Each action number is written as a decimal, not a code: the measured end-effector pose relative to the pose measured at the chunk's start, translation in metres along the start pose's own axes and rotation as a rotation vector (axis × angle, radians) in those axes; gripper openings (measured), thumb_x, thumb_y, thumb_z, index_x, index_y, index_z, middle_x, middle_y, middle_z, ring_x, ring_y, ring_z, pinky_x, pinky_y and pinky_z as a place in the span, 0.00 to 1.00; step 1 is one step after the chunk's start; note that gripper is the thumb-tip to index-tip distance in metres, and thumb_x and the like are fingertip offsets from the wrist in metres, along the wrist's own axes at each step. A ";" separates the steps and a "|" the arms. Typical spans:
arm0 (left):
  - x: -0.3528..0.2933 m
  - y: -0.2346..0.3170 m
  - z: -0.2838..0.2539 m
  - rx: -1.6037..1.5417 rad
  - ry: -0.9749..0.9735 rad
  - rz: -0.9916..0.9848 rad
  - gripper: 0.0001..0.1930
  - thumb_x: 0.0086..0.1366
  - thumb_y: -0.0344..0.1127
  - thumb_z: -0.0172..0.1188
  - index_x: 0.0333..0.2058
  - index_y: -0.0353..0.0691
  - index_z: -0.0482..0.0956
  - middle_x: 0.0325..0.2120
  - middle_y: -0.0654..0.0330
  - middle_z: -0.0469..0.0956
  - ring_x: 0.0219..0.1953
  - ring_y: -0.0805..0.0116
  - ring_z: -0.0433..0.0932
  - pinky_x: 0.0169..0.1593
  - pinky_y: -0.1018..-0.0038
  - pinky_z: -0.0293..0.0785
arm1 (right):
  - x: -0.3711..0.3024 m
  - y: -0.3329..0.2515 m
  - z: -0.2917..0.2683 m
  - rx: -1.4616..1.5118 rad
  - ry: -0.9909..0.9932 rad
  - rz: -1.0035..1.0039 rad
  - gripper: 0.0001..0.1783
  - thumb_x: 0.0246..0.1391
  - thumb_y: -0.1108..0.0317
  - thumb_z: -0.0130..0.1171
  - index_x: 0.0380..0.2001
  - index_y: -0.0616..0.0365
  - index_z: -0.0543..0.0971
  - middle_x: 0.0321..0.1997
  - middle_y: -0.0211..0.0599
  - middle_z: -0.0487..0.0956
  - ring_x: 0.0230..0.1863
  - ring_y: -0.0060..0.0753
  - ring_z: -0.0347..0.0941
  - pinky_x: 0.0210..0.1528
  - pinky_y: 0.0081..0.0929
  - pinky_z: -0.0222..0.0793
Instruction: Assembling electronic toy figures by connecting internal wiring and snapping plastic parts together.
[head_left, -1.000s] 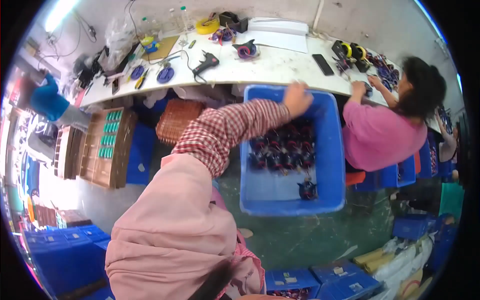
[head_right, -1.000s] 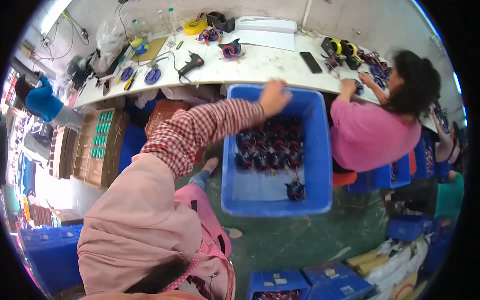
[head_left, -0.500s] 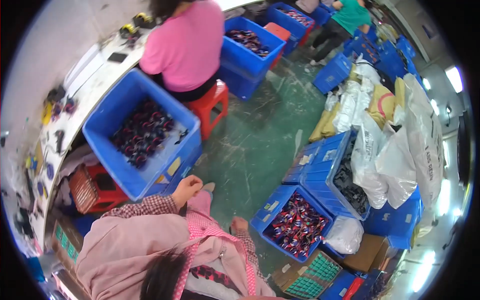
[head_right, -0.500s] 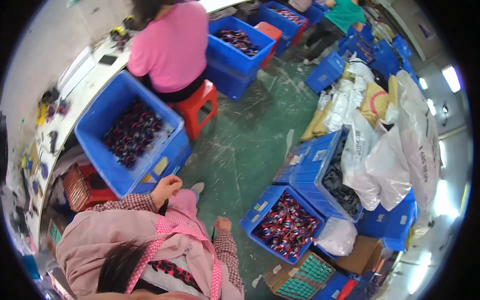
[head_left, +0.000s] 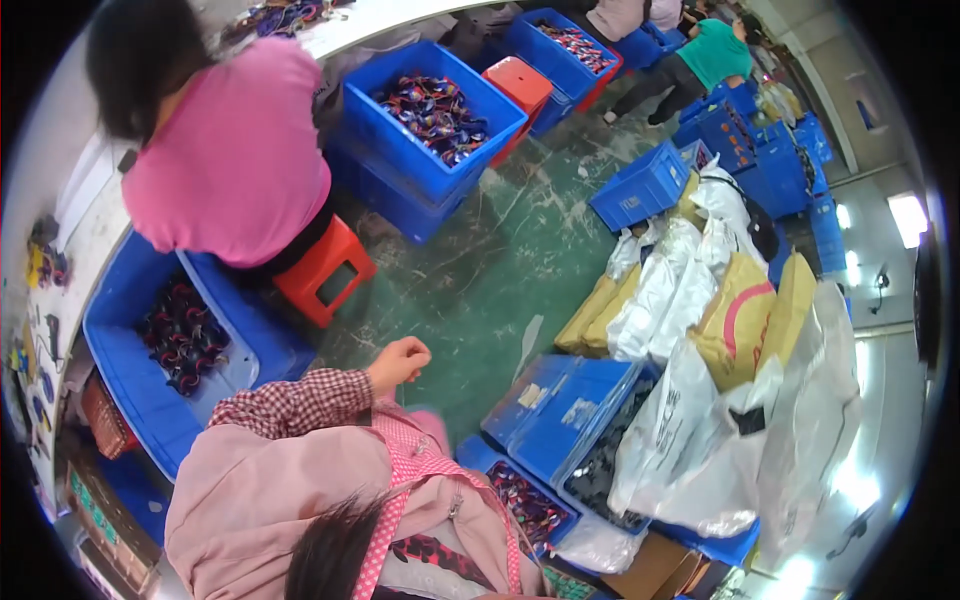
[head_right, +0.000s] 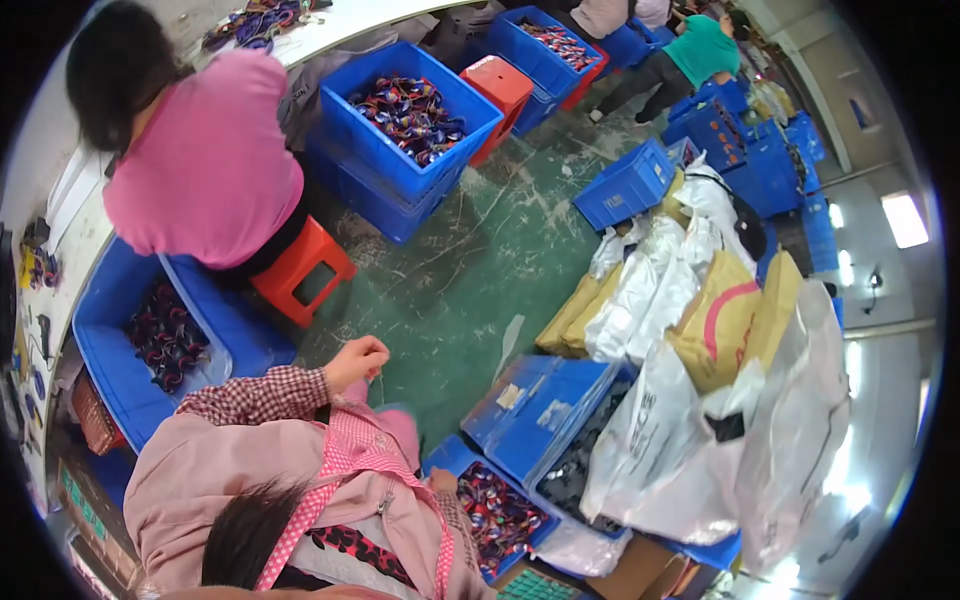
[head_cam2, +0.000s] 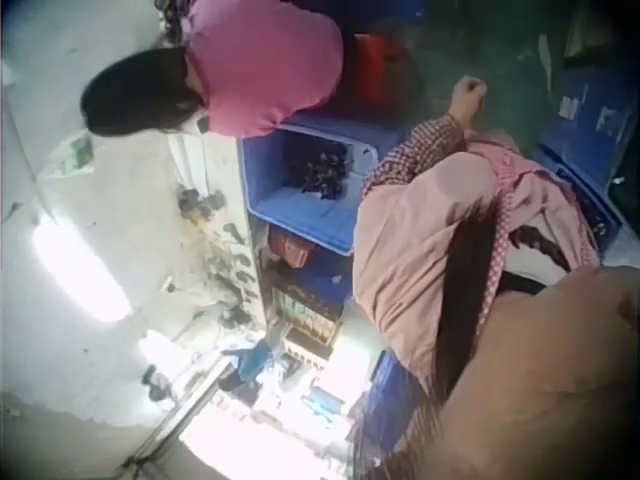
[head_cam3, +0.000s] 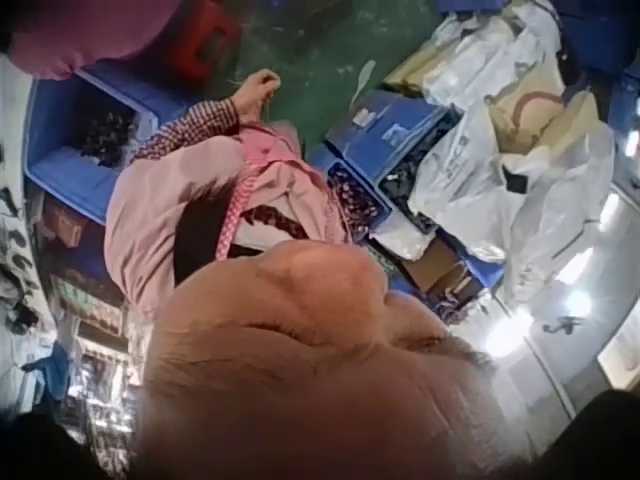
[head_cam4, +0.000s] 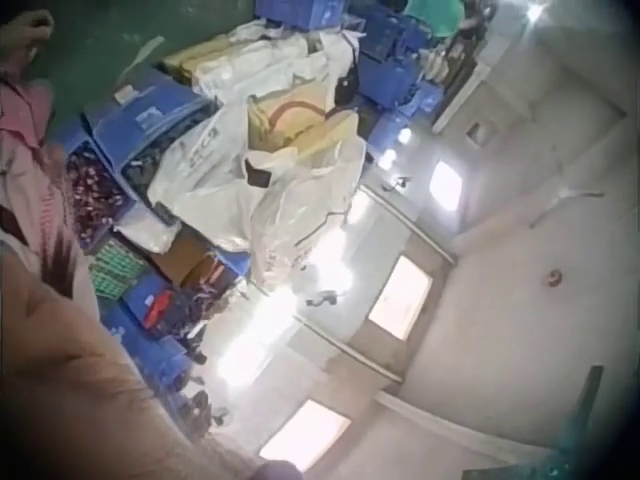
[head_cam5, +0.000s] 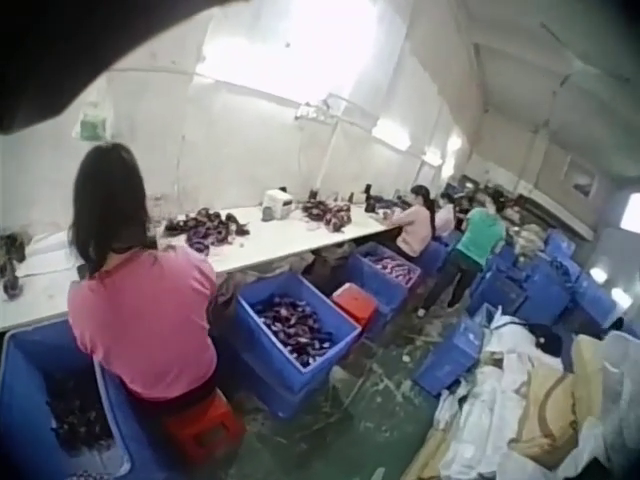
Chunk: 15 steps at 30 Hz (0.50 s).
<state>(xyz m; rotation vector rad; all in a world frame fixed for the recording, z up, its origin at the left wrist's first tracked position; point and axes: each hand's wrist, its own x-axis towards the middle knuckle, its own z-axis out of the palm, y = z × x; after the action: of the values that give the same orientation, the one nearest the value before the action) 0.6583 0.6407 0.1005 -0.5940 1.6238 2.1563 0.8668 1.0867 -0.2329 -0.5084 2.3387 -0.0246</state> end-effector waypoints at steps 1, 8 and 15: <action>0.019 0.009 0.000 0.001 0.041 -0.003 0.07 0.60 0.34 0.55 0.34 0.36 0.72 0.22 0.65 0.72 0.22 0.77 0.71 0.25 0.80 0.69 | 0.004 0.025 -0.018 -0.023 -0.052 -0.049 0.16 0.53 0.55 0.47 0.35 0.52 0.78 0.27 0.49 0.79 0.29 0.49 0.76 0.32 0.43 0.71; 0.184 0.085 0.023 -0.057 0.091 -0.022 0.08 0.60 0.36 0.56 0.35 0.38 0.72 0.22 0.65 0.71 0.22 0.76 0.72 0.25 0.79 0.69 | 0.140 0.163 -0.152 -0.128 -0.159 0.045 0.13 0.47 0.59 0.49 0.32 0.49 0.80 0.28 0.47 0.79 0.32 0.49 0.77 0.30 0.47 0.69; 0.315 0.143 0.007 -0.251 0.514 -0.071 0.08 0.59 0.36 0.55 0.34 0.39 0.73 0.22 0.65 0.72 0.22 0.75 0.72 0.26 0.78 0.70 | 0.371 0.215 -0.598 0.088 0.048 -0.051 0.17 0.50 0.59 0.46 0.13 0.52 0.75 0.17 0.36 0.75 0.20 0.38 0.72 0.26 0.36 0.67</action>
<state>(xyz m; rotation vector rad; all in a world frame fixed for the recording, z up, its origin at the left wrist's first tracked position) 0.3165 0.6232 0.0469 -1.3527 1.5325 2.2941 0.1485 1.0730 -0.0744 -0.5294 2.3586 -0.1644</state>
